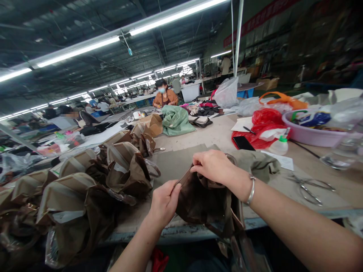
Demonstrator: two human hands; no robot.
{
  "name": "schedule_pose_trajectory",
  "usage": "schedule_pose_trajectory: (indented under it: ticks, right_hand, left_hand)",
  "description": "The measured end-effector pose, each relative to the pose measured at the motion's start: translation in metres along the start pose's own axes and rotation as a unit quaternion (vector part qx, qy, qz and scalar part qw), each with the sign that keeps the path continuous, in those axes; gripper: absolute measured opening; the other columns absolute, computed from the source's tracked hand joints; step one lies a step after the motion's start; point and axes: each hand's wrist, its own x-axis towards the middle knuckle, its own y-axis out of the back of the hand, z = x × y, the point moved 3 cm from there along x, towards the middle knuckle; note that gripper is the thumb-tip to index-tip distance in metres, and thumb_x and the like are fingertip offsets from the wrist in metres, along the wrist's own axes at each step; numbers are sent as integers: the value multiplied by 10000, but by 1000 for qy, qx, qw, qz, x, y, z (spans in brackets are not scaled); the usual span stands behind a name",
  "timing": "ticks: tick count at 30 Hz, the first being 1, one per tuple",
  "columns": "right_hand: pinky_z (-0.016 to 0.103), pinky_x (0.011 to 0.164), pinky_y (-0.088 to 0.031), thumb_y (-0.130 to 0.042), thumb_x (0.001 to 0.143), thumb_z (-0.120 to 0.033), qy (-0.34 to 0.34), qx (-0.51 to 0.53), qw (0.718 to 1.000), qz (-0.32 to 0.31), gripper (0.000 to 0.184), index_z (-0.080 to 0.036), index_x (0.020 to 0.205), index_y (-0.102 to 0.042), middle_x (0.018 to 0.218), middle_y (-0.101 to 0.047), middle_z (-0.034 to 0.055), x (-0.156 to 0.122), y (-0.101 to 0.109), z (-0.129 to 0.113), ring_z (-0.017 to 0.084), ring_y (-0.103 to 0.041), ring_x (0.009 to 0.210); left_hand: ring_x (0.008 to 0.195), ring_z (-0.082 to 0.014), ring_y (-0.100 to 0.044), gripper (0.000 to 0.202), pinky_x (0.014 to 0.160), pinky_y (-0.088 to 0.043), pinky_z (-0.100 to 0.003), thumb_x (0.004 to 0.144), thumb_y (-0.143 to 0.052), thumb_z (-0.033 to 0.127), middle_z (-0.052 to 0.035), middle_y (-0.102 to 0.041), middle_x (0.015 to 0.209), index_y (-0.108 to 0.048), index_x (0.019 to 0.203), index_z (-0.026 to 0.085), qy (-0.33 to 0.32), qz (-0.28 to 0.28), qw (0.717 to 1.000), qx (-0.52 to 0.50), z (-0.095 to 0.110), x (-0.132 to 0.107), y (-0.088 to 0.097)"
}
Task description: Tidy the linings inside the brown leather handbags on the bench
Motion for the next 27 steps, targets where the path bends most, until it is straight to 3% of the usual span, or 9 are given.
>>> schedule_pose_trajectory:
  ticks: [5,9,14,18,20,24,27]
  right_hand:
    - [232,561,-297,-550,769,-442,16,23,999,27,317,-300,1052,-564,802,-657,-14,-2,1,0,138,-562,709]
    - [238,616,-327,-522,789,-407,45,32,998,17,191,-304,907,-632,861,-664,-24,0,0,-1,146,-564,783]
    - [236,608,-345,-523,781,-393,31,27,999,-13,176,-282,824,-654,827,-670,-23,3,5,-4,145,-567,762]
    - [235,590,-347,-538,762,-398,34,22,999,-12,178,-267,799,-654,798,-672,-4,6,5,-6,159,-573,749]
    - [237,591,-348,-536,759,-407,35,22,999,-8,187,-265,802,-650,800,-672,3,8,4,-6,161,-574,747]
    - [243,609,-355,-528,754,-403,23,33,999,-13,184,-269,788,-649,806,-672,2,8,2,-1,166,-577,761]
    - [242,622,-363,-521,752,-440,22,97,995,-10,244,-290,907,-636,831,-672,-8,3,4,8,162,-582,779]
  left_hand:
    - [757,-119,-568,256,703,-419,-195,875,-397,310,-16,-635,850,-602,964,184,-1,-11,1000,-11,2,0,0]
    - [720,-113,-551,282,679,-402,-200,893,-346,319,-15,-614,796,-590,920,180,-12,-34,999,18,7,2,3]
    - [605,-130,-528,310,560,-344,-227,859,-386,391,-10,-568,643,-563,724,176,-33,-130,974,184,23,12,23]
    - [744,-169,-586,307,623,-374,-233,804,-458,471,-27,-642,814,-593,898,212,-58,-180,956,225,43,33,32]
    - [778,-185,-595,324,652,-385,-246,821,-427,469,-43,-654,849,-602,915,213,-56,-176,948,261,47,47,26]
    - [725,-209,-604,372,629,-380,-274,850,-366,444,-72,-659,746,-619,766,184,-44,-182,917,351,39,66,5]
    - [716,-203,-605,390,623,-368,-273,872,-320,413,-77,-660,743,-616,770,182,-50,-177,913,365,33,70,-2]
